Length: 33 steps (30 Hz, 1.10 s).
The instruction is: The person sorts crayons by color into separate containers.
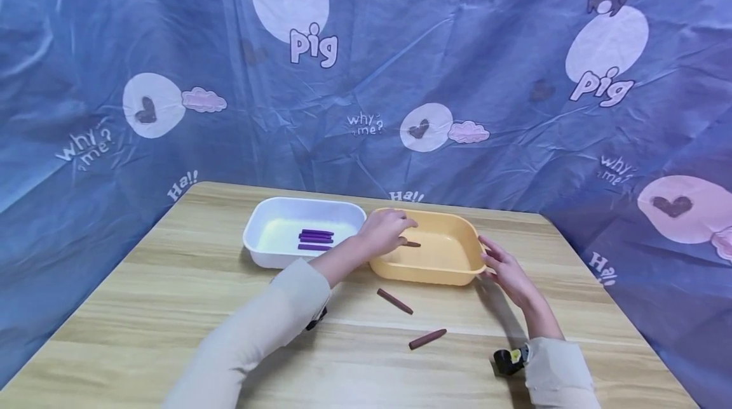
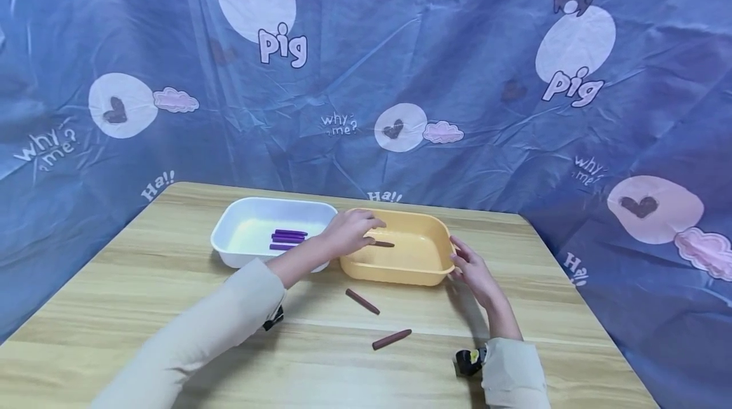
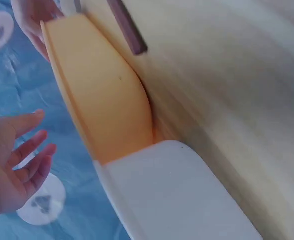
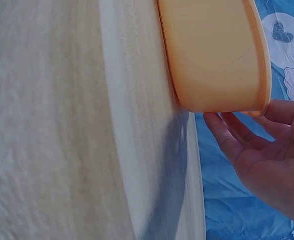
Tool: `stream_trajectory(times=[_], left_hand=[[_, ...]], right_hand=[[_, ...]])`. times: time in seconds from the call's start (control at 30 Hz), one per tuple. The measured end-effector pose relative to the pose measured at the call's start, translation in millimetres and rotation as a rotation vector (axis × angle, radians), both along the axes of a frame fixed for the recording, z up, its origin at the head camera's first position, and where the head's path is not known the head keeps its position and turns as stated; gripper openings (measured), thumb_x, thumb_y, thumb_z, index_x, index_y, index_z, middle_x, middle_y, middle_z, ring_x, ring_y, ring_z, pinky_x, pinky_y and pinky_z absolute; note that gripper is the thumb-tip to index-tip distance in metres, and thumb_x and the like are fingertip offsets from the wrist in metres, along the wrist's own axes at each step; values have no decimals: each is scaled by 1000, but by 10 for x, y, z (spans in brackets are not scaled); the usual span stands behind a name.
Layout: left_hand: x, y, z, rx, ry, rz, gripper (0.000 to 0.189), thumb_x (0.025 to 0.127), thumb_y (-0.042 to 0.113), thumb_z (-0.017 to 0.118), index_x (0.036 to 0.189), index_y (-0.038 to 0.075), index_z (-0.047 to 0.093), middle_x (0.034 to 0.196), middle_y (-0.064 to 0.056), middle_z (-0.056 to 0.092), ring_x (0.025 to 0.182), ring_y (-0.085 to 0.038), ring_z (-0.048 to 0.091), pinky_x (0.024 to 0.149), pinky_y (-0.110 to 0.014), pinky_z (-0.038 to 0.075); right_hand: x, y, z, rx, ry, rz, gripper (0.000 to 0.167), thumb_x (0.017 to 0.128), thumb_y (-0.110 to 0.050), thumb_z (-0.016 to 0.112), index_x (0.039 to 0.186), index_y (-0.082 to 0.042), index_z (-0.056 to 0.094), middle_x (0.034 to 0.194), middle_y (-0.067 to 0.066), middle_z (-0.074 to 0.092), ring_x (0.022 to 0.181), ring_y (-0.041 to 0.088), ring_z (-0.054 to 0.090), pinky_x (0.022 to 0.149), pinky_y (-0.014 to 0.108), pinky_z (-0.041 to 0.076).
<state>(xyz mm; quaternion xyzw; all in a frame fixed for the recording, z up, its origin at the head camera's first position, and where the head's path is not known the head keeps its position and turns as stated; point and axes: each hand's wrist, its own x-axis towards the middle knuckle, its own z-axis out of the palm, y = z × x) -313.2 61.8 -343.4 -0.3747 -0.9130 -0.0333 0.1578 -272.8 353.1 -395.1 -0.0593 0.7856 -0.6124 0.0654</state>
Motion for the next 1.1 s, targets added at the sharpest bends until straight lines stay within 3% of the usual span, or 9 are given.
stream_trajectory(times=[0.1, 0.2, 0.5, 0.7, 0.83, 1.1], left_hand=[[186, -37, 6, 30, 32, -40, 34, 82, 27, 70, 115, 21, 65, 102, 3, 62, 86, -16, 58, 62, -25, 49], [363, -41, -38, 32, 7, -51, 34, 83, 30, 69, 116, 23, 64, 104, 4, 60, 84, -15, 57, 54, -22, 46], [788, 52, -294, 18, -72, -99, 43, 82, 38, 68, 121, 23, 61, 101, 6, 60, 77, -8, 57, 46, -15, 40], [980, 167, -446, -35, -131, -118, 44, 81, 40, 68, 121, 24, 61, 97, 8, 59, 72, -6, 55, 46, -17, 39], [1082, 211, -531, -105, -127, -128, 46, 78, 45, 69, 119, 27, 61, 94, 11, 59, 70, -5, 55, 44, -16, 38], [1188, 197, -654, -172, -128, -212, 35, 77, 42, 71, 107, 26, 61, 80, 12, 51, 69, -5, 50, 46, -17, 36]], right_hand=[[2, 7, 4, -2, 1, -6, 52, 100, -9, 33, 145, 2, 9, 138, 32, 22, 97, 10, 50, 78, 25, 47], [2, 19, 2, 1, 1, -8, 52, 100, -9, 32, 145, 1, 9, 137, 32, 23, 96, 9, 51, 78, 25, 47], [-7, 37, 8, 1, 2, 1, 52, 100, -10, 32, 145, 2, 8, 141, 33, 18, 103, 13, 49, 80, 25, 47], [-8, 26, 8, -6, 0, 9, 52, 100, -10, 32, 145, 2, 8, 140, 33, 19, 103, 13, 50, 81, 25, 47], [-7, 16, 6, -8, 3, 12, 52, 100, -10, 32, 145, 2, 7, 140, 33, 19, 102, 13, 50, 80, 25, 47], [-4, -2, 9, -11, 2, 18, 52, 100, -10, 32, 145, 2, 7, 140, 34, 19, 104, 16, 50, 79, 24, 47]])
